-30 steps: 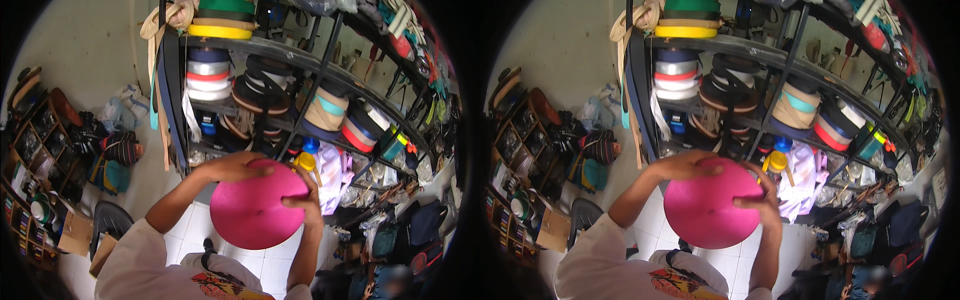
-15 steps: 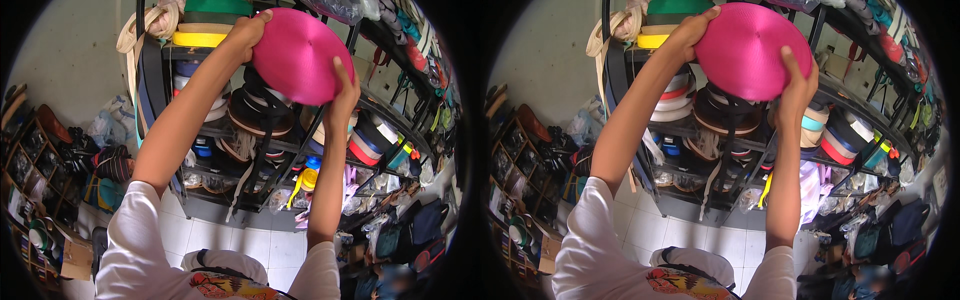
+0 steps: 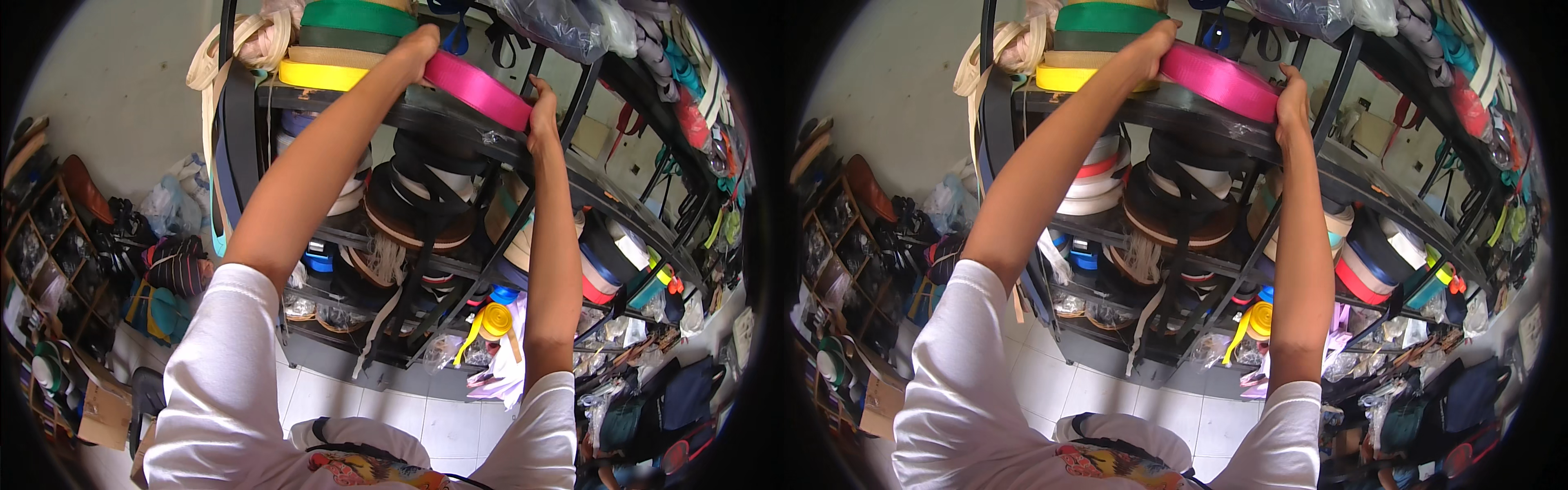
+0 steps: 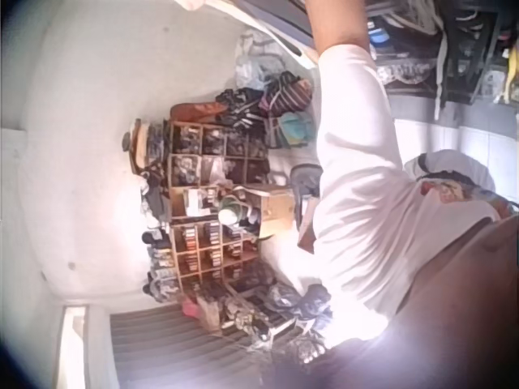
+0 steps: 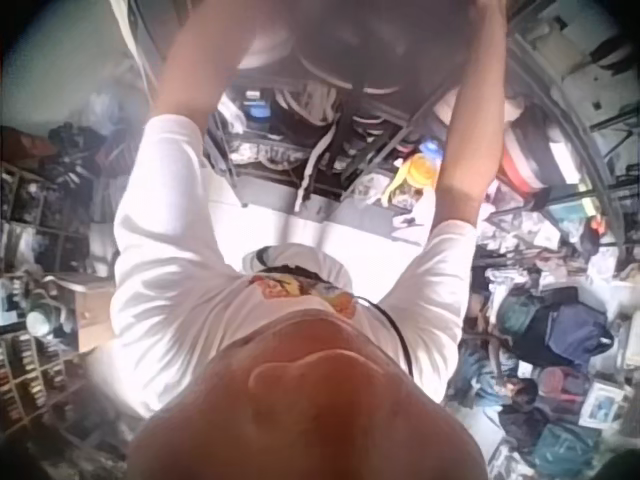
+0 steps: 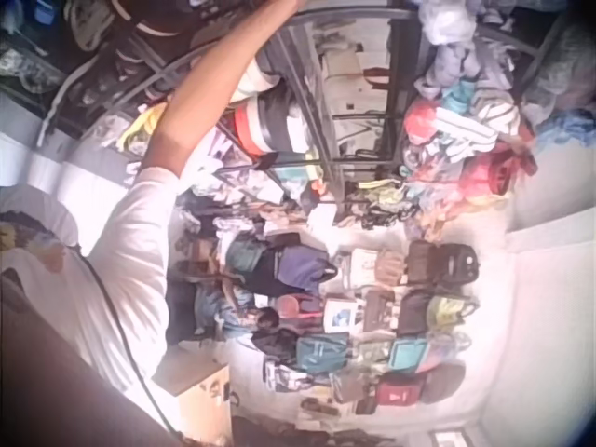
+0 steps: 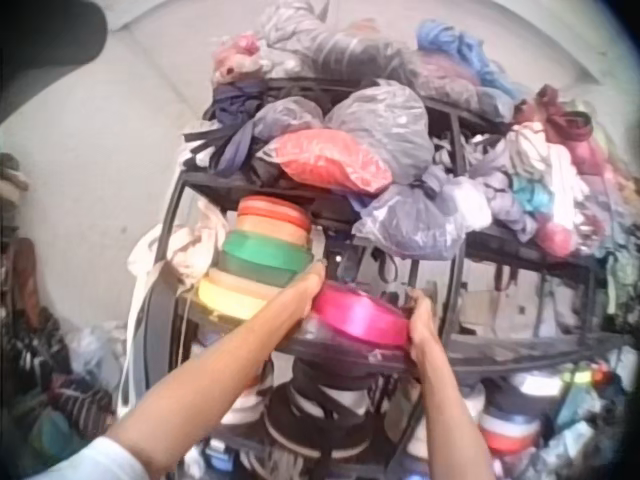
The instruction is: The person picks up several different colored rolls of webbing or ribbon from a cardboard box, handles each one to check its length, and places them onto a storage shelf.
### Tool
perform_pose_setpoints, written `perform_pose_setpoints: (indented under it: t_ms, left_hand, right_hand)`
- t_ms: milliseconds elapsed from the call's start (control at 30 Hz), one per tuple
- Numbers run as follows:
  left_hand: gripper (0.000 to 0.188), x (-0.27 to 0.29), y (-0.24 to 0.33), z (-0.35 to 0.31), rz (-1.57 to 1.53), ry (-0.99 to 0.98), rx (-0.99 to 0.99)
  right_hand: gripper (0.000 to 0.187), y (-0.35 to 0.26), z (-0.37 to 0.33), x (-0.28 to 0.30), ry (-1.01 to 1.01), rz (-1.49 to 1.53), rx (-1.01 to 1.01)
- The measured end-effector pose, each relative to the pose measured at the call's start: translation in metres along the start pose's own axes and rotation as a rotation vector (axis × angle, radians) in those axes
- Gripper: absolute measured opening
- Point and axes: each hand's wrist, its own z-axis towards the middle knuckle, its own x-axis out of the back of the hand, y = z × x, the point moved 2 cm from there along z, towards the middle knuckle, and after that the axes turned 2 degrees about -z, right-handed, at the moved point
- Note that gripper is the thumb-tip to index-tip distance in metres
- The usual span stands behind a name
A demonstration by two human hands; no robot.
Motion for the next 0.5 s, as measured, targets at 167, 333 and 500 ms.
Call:
perform_pose_setpoints:
  t_ms: [167, 333, 500]
  left_hand:
    - [0.060, -0.012, -0.024, 0.030, -0.049, -0.015, 0.003]
    - [0.076, -0.025, -0.038, 0.019, 0.263, -0.117, -0.025]
    - [0.078, -0.014, -0.046, 0.042, 0.451, -0.047, -0.079]
  right_hand:
    - [0.063, 0.017, 0.040, 0.019, 0.039, -0.090, -0.050]
    - [0.068, 0.038, 0.073, 0.039, 0.101, -0.399, 0.012]
    - [0.073, 0.041, 0.073, 0.027, -0.002, -0.183, -0.036]
